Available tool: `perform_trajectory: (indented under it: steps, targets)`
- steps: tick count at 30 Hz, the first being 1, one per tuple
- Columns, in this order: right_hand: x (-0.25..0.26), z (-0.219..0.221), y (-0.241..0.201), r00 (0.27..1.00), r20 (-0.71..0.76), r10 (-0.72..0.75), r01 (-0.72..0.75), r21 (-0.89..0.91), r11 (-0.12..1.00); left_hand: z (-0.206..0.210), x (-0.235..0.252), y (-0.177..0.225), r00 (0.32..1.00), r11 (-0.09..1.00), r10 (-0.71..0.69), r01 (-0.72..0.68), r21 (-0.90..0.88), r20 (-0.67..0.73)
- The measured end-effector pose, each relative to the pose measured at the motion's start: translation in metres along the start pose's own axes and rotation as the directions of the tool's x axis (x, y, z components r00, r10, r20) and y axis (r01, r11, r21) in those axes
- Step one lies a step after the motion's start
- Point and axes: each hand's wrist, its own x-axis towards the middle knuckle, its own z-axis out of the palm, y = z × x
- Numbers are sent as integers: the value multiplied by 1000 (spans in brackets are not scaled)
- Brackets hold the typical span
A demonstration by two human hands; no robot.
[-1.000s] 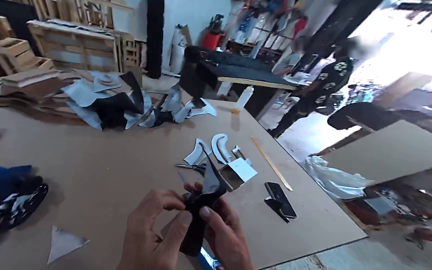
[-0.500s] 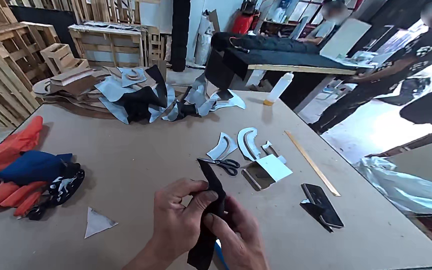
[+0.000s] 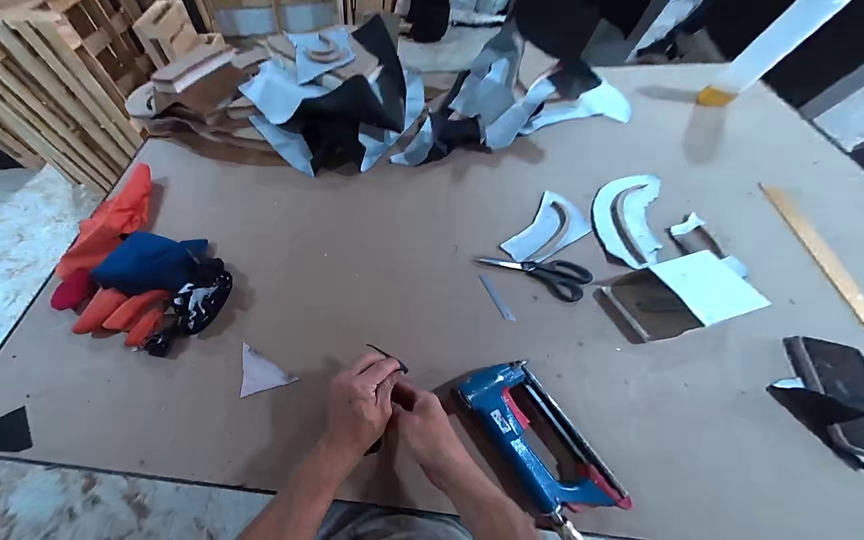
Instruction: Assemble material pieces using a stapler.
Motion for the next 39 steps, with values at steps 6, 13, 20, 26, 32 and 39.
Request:
perform_trajectory:
  steps: [6, 13, 20, 26, 32, 39]
  targets:
    - [-79, -64, 33, 841, -356, -407, -83, -829, 553, 21, -28, -12, 980, 972, -194, 184, 150, 55]
    - [-70, -105, 43, 849, -509, -141, -369, -763, 531, 21, -17, -11, 966, 955, -250, 233, 184, 72]
    - [-104, -71, -30, 929, -364, 76, -318, -674, 666, 21, -15, -13, 952, 947, -289, 268, 178, 103]
    - [-85, -32, -41, 964, -259, 58, -231, -713, 662, 18, -11, -13, 948, 948, -276, 242, 206, 157]
    - [-85, -28, -37, 956, -263, 128, -277, -671, 688, 17, -12, -12, 950, 955, -265, 236, 178, 165]
    - [-83, -22, -37, 955, -260, 140, -280, -647, 709, 16, -12, -14, 953, 961, -246, 216, 172, 175]
